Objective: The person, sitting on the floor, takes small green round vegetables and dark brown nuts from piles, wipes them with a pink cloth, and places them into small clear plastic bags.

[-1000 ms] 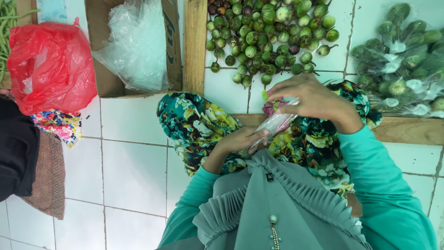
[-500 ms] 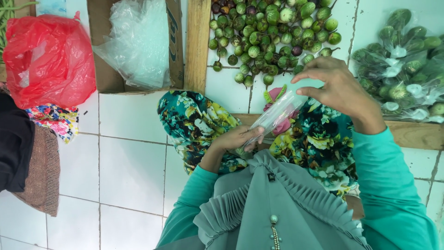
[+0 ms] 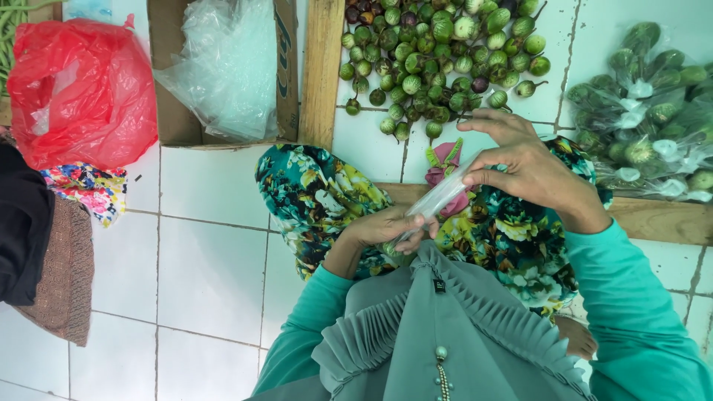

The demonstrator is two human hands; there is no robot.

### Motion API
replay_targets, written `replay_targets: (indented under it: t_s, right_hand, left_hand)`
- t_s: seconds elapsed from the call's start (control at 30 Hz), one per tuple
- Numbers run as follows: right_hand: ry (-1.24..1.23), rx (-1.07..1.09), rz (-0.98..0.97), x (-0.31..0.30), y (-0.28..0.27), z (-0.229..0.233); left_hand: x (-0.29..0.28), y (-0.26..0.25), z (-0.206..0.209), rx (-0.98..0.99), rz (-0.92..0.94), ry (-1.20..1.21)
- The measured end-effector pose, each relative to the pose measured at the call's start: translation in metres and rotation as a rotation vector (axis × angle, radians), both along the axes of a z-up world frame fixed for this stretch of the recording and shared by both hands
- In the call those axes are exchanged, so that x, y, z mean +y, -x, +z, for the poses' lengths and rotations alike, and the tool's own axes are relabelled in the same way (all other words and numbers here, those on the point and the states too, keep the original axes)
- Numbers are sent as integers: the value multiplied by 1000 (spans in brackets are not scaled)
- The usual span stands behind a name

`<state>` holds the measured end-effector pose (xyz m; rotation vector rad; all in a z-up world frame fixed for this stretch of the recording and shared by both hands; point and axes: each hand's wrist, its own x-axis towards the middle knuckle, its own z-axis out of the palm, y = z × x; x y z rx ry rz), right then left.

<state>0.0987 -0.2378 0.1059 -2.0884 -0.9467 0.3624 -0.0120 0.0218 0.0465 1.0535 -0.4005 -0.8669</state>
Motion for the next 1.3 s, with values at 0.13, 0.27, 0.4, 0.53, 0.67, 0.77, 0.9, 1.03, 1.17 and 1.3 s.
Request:
replay_targets:
  t_s: [0.13,0.27,0.4,0.53,0.67,0.77,0.9,1.03,1.17,1.3]
  right_hand:
    - [-60,11,-32,-4,-10,-14]
    - [-74,117,-345,-14,-27,-63]
    - [358,310,-383,14,-7,-101]
    - [779,228,-127,30,21,-259]
    - [783,265,-14,36,19,-270]
    - [675,363,-21,30,3,-171]
    - [137,259,-321,21,-8,-44]
    - [-64,53,-286,27,-15,4]
    - [313,163,83,59,-10,23]
    - [622,284,215,79,-3,5]
  left_hand:
    - [-2,0,-9,-13,24,-24]
    - [13,2,-23,66,160,-118]
    - [35,6,-37,94,233,-168]
    - [43,5,-35,112,261,-173]
    - [42,5,-33,125,269,-185]
    - [40,-1,-29,98,247,-208]
    - [36,-7,-18,-31,178,-333]
    - [29,-15,-4,1,105,-430]
    - [22,-22,5,-88,-23,-529]
    - [20,-20,1,-118,-89,-573]
